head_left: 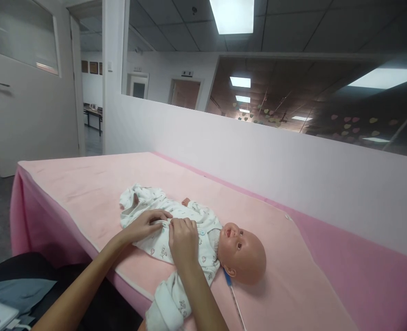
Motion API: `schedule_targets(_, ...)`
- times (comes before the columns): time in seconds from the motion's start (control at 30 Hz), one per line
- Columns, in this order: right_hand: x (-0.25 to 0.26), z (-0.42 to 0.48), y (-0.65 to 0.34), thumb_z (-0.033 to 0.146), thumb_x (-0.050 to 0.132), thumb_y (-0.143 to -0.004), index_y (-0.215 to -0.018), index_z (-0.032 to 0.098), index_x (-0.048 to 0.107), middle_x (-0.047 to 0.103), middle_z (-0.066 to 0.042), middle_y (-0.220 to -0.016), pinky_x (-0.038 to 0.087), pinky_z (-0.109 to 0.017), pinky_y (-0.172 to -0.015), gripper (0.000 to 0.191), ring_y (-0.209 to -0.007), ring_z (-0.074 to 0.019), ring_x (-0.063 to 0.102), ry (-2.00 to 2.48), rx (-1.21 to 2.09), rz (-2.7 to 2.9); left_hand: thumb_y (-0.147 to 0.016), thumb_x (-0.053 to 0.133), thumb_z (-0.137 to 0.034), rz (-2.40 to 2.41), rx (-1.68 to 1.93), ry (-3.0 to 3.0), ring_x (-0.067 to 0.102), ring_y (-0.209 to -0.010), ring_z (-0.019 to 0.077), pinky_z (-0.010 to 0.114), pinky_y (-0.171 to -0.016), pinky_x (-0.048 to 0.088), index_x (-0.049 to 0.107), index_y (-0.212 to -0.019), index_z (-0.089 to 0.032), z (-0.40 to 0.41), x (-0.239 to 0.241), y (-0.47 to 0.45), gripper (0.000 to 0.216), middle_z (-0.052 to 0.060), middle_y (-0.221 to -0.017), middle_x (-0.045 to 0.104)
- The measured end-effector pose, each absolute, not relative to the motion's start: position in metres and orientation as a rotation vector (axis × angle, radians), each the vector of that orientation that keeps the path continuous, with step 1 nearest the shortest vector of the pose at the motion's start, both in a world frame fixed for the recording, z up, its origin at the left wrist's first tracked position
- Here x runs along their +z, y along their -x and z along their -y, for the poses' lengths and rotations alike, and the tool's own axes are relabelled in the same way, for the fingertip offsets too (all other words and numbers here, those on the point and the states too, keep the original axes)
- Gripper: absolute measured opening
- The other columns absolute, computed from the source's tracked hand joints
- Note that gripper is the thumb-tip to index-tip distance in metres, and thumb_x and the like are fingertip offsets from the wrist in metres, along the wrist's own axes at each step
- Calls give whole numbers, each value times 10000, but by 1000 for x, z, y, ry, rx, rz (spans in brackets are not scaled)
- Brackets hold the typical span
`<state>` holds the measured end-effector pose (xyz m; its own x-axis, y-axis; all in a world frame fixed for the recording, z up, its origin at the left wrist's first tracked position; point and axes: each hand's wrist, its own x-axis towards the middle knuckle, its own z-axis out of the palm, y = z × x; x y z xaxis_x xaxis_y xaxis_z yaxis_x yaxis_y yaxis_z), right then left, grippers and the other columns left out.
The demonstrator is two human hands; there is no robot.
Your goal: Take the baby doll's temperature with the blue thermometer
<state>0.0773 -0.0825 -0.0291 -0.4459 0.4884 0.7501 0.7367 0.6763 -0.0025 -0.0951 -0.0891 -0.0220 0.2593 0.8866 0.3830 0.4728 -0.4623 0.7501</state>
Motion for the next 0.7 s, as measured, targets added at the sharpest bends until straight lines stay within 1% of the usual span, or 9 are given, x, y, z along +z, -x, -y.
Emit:
schedule_targets(0.33,-31,82,-78,129,480,-837,-798,199,548,600,-8,-725,345,-311,-671,105,-682,-160,516,926,-417,2125,-787,545,-295,-1167,1148,-2009,551,-1004,239,338,-895,421,639,-848,-173,89,-23,95,166,83,-1156,591)
schedule_targets(0.57,-30,83,-78,118,467,-841,-801,201,556,593,-5,-692,351,-310,-676,128,-680,-162,515,923,-397,2110,-799,534,-331,-1145,1136,-2000,539,-1013,241,343,-888,423,623,-871,-177,89,-23,95,192,88,-1136,592)
schedule_targets(0.7,-30,83,-78,113,481,-833,-799,203,552,598,-2,-710,352,-313,-677,120,-682,-160,515,925,-384,2113,-797,541,-335,-1119,1152,-1980,546,-1001,247,342,-876,427,605,-804,-167,88,-24,95,180,94,-1132,591)
